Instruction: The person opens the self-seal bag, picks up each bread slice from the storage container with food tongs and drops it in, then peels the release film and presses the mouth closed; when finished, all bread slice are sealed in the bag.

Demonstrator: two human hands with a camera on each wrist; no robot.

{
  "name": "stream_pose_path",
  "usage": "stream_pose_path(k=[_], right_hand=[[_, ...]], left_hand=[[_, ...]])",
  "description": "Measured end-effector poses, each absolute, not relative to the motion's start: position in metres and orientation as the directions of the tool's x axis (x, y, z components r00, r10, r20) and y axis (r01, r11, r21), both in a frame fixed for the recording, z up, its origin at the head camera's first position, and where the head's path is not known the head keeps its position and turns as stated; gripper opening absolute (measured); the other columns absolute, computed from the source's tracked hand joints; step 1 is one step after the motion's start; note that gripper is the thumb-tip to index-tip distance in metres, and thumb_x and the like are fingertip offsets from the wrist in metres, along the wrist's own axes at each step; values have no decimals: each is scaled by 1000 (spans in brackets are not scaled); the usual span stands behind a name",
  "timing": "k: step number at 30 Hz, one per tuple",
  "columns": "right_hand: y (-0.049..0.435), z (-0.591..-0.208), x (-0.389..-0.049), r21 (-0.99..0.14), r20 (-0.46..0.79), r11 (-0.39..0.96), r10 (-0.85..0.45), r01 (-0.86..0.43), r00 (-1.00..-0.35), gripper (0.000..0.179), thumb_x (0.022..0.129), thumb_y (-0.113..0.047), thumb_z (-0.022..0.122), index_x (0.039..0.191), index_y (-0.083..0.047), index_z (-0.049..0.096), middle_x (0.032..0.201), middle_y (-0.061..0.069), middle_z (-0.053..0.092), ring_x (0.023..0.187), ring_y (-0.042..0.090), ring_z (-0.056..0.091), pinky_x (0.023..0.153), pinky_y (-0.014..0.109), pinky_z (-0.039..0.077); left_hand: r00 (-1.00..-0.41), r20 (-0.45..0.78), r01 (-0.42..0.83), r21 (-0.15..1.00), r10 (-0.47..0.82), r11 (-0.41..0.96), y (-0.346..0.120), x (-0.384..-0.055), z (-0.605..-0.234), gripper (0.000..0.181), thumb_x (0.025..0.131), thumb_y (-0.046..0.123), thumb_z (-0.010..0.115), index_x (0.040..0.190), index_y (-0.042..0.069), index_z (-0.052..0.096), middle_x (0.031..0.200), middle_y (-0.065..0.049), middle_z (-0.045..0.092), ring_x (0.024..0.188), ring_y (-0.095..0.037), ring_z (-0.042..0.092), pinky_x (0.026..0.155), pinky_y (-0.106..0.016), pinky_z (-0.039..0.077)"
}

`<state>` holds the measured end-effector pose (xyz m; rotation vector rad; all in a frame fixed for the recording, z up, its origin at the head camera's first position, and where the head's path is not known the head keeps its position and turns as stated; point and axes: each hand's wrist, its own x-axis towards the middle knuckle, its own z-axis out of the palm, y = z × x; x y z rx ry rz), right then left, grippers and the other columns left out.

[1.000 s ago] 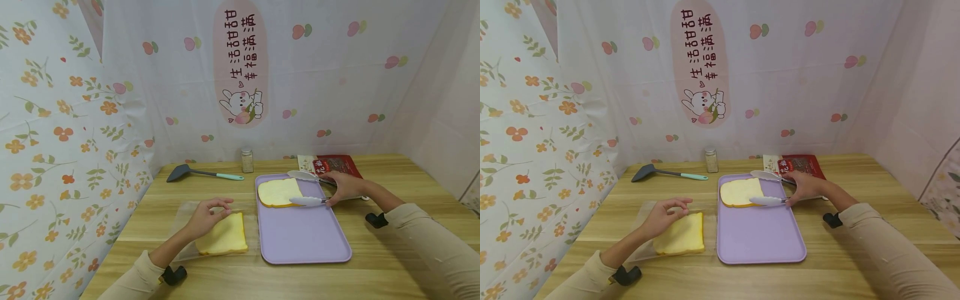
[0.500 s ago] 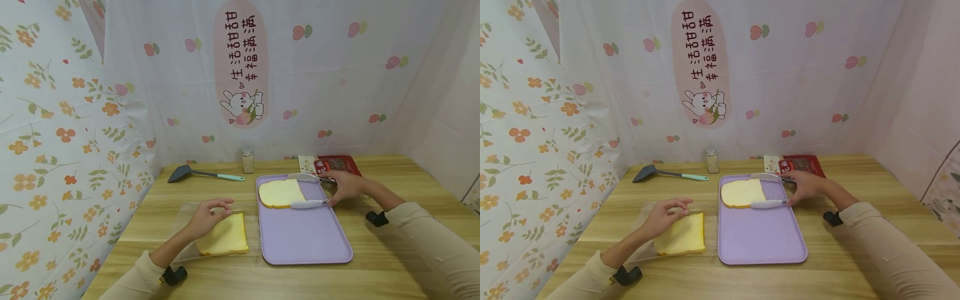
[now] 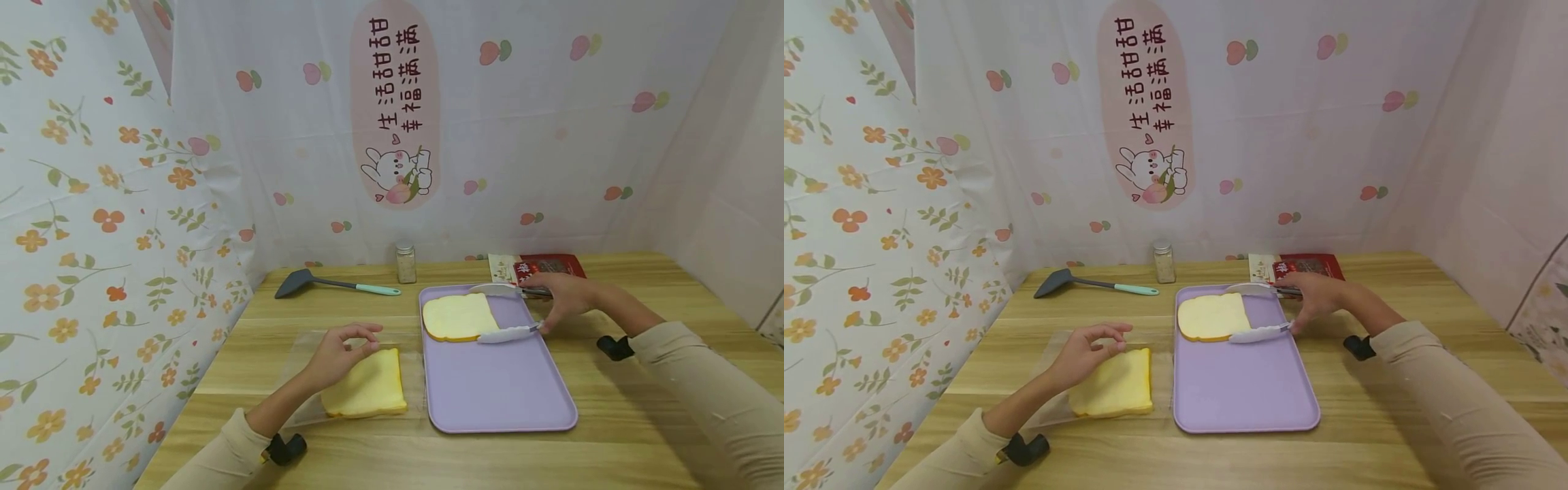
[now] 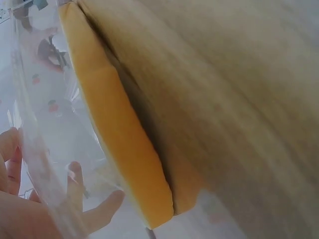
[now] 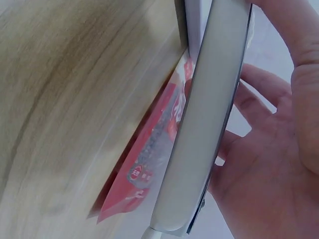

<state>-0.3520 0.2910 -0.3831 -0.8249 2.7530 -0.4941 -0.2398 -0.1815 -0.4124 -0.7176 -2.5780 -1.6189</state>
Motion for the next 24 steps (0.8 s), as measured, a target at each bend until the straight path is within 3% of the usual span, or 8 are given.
stream_pose_path(k=[8, 19, 24], right_hand=[[291, -385, -351, -402, -103, 773, -570, -490, -815, 103, 64, -45, 92, 143, 2, 45, 143, 25, 47, 130, 49, 42, 99, 68, 38], [293, -386, -350, -402, -53, 754, -585, -519, -809, 95, 64, -46, 92, 140, -4, 53, 140, 21, 52, 124, 44, 49, 94, 65, 44], [296, -389, -350, -406, -20, 741, -593, -535, -805, 92, 64, -47, 91, 137, -5, 56, 138, 20, 55, 117, 38, 55, 90, 57, 51]], left_hand=[[-896, 250, 383, 852, 366, 356, -180, -240, -413, 18, 94, 19, 69, 96, 1, 72, 129, -14, 65, 130, -34, 51, 93, -69, 40], [-898, 254, 384, 853, 361, 355, -178, -239, -412, 16, 94, 19, 70, 95, 3, 73, 128, -11, 66, 129, -33, 52, 94, -69, 40], [-900, 250, 378, 855, 356, 355, -178, -238, -411, 15, 94, 18, 70, 94, 3, 72, 127, -11, 66, 129, -34, 52, 94, -70, 39]])
